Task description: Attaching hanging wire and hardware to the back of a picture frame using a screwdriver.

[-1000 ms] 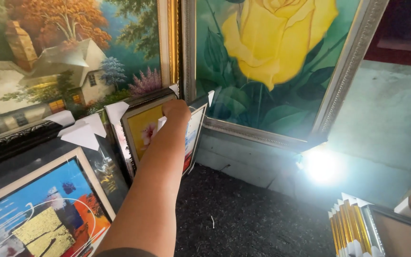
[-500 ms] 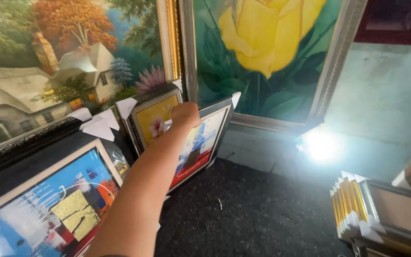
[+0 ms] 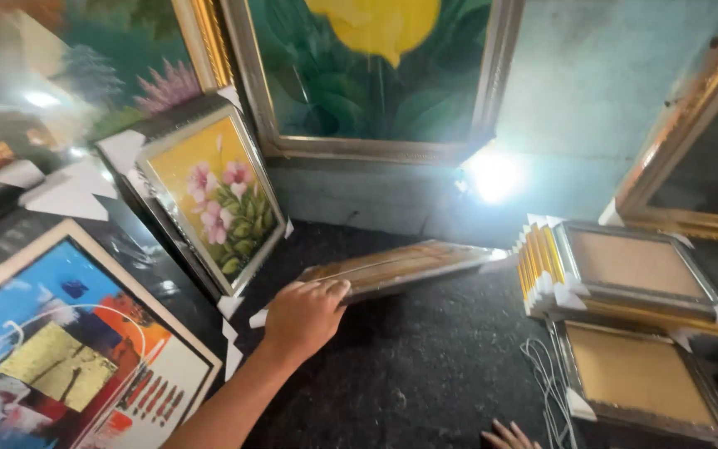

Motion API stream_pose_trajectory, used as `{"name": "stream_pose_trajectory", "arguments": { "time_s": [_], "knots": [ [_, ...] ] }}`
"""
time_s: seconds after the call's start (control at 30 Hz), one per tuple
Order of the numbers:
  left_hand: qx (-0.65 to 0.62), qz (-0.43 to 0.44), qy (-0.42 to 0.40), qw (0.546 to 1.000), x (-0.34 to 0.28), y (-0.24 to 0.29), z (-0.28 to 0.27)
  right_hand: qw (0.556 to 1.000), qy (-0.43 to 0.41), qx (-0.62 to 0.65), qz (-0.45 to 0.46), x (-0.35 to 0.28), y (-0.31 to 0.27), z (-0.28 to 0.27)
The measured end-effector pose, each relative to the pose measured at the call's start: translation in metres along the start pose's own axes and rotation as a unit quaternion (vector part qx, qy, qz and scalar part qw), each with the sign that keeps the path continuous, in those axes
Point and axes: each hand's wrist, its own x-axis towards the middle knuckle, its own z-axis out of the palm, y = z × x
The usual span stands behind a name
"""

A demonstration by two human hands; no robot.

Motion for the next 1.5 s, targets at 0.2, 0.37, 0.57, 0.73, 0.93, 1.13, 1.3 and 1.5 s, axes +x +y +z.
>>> {"name": "stream_pose_trajectory", "arguments": {
  "time_s": [0.2, 0.37, 0.57, 0.73, 0.93, 1.13, 1.3, 1.5],
  "knots": [
    [-0.043, 0.122, 0.109, 0.986, -0.082, 0.057, 0.076, 0.918, 0.018, 0.377, 0.126, -0.038, -0.095, -0.262],
    [-0.102, 0.092, 0.071, 0.988, -0.133, 0.094, 0.099, 0.784, 0.079, 0.586, 0.190, -0.029, -0.105, -0.309],
    [-0.168, 0.062, 0.046, 0.983, -0.176, 0.093, 0.103, 0.755, -0.019, 0.603, 0.258, -0.027, -0.121, -0.344],
    [-0.217, 0.017, -0.104, 0.971, -0.190, 0.079, 0.112, 0.884, 0.007, 0.436, 0.168, -0.031, -0.116, -0.320],
    [-0.181, -0.034, -0.121, 0.975, -0.191, 0.095, 0.122, 0.940, 0.021, 0.328, 0.091, -0.032, -0.122, -0.301],
    [-0.244, -0.166, -0.147, 0.944, -0.158, 0.110, 0.149, 0.955, -0.087, 0.216, 0.184, -0.001, -0.111, -0.271],
    [-0.231, -0.187, -0.139, 0.945, -0.130, 0.152, 0.144, 0.965, -0.082, 0.163, 0.191, 0.003, -0.134, -0.283],
    [-0.226, -0.174, -0.143, 0.948, -0.126, 0.160, 0.134, 0.968, 0.006, 0.217, 0.129, -0.017, -0.135, -0.294]
  ]
}}
